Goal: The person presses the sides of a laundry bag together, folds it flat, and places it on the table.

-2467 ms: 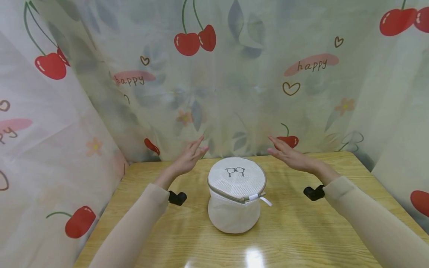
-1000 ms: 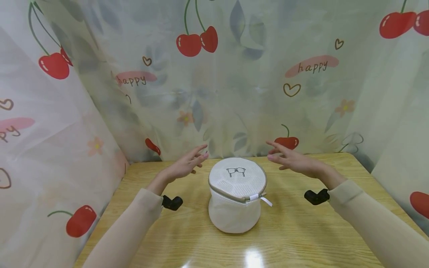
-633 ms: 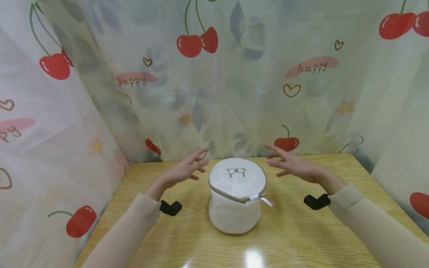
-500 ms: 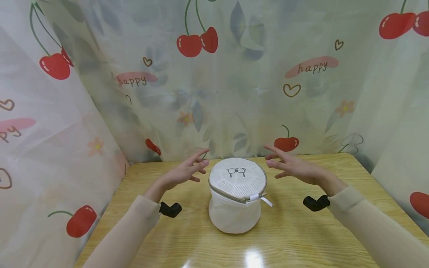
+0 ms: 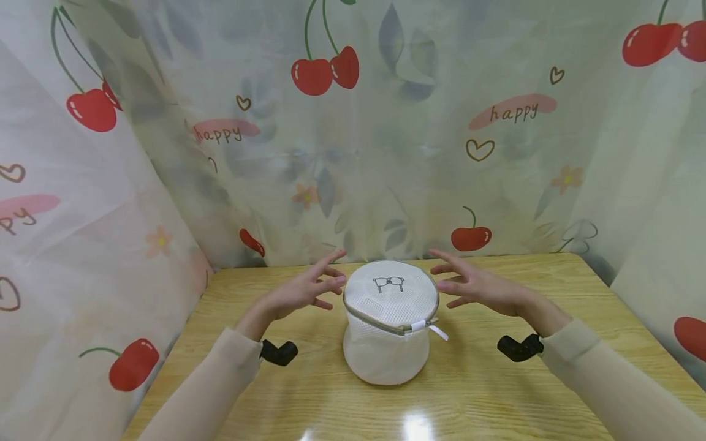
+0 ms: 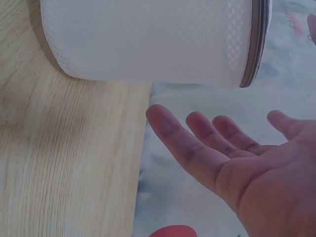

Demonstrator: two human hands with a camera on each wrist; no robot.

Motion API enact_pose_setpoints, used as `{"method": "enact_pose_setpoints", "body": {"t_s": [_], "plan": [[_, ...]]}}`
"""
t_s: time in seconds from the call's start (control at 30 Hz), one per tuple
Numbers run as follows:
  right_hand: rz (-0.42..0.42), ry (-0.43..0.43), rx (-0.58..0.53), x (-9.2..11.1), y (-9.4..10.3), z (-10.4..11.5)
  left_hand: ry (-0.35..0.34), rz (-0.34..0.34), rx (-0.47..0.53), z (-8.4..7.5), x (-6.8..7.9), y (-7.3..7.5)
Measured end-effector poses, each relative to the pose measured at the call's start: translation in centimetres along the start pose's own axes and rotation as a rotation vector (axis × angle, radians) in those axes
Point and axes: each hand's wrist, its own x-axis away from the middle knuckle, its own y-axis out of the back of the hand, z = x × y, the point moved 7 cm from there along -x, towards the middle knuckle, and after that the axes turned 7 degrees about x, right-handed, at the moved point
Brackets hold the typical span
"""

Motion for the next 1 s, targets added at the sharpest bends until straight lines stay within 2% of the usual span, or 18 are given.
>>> {"method": "enact_pose_setpoints", "body": {"t_s": [0.13, 0.4, 0.73, 1.0], "plan": [[0.011, -0.003, -0.019, 0.2, -0.4, 0.1, 0.008, 0.019, 0.002, 0.1, 0.5, -0.4], [0.050, -0.046, -0.062, 0.5, -1.8, 0.0, 0.087, 0.063, 0.062, 1.1, 1.1, -1.8], [0.082, -0.006, -0.122, 0.2, -3.3, 0.4, 0.033, 0.139, 0.180, 1.1, 1.2, -3.7], [0.059, -0.008, -0.133, -0.2, -3.9, 0.2, -0.020, 0.116, 0.304, 1.3, 0.7, -5.2]]}}
